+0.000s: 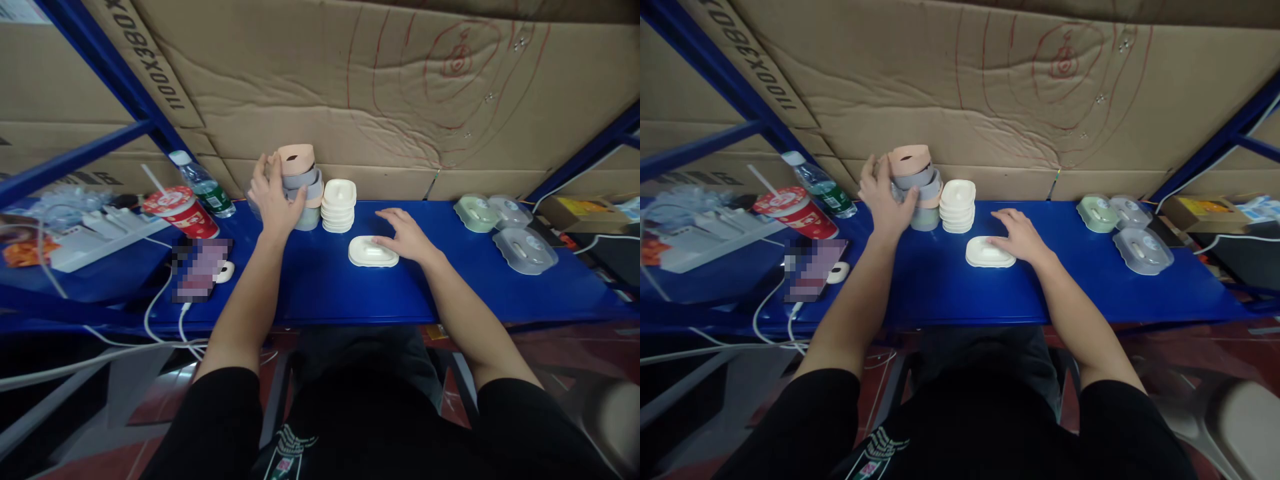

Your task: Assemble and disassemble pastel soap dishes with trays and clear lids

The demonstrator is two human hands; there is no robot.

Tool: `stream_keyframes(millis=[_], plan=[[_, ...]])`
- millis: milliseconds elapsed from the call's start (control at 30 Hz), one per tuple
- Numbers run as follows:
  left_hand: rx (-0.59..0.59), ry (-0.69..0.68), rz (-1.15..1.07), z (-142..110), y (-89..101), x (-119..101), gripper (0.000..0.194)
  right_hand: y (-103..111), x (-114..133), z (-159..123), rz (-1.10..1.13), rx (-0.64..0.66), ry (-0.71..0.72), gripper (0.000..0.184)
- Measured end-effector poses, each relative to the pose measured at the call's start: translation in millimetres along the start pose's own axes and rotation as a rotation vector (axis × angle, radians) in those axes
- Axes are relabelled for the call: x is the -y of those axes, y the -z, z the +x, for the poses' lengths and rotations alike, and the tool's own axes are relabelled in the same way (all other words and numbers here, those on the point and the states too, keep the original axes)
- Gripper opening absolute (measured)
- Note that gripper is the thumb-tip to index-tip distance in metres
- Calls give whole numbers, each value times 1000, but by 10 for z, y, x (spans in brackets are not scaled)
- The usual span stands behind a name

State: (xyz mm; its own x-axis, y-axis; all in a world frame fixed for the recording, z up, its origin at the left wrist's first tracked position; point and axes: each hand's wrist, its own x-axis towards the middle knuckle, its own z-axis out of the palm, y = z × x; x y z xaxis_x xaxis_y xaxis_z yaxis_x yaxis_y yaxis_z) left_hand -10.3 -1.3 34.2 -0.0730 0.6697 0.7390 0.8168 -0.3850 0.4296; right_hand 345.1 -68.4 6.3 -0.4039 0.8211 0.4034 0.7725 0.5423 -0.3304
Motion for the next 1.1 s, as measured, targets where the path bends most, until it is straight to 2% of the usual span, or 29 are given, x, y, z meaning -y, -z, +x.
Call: stream_keyframes(millis=[133, 267, 367, 500, 667, 767, 867, 933, 1000, 1100], plan=[[-28, 38, 26, -36, -49, 2, 95, -19, -6, -12, -13, 181, -13, 88], [-36, 18, -40, -49, -127, 75, 100, -67, -54, -36, -13, 382, -54, 107], [-41, -1, -81, -58, -187, 144, 103, -87, -95, -45, 16, 434, -53, 110], [-75, -19, -126, -68, -271, 222, 106, -63, -111, -34, 106, 382, -9, 104], [-129, -8, -186, -76, -310, 265, 107, 18, -34, -13, 190, 286, 9, 104], [-197, -30, -191, -100, -255, 238, 104, 52, 14, 2, 204, 165, 4, 105], [-244, -148, -176, -162, -200, 124, 90, 55, 31, 18, 233, -3, -1, 108], [-151, -276, -204, -226, -198, -16, 69, 49, 29, 27, 251, -81, 12, 109], [-1, -423, -243, -306, -224, -188, 50, 44, 25, 33, 267, -122, 39, 108], [176, -601, -284, -426, -281, -424, 42, 44, 21, 37, 282, -143, 66, 104]])
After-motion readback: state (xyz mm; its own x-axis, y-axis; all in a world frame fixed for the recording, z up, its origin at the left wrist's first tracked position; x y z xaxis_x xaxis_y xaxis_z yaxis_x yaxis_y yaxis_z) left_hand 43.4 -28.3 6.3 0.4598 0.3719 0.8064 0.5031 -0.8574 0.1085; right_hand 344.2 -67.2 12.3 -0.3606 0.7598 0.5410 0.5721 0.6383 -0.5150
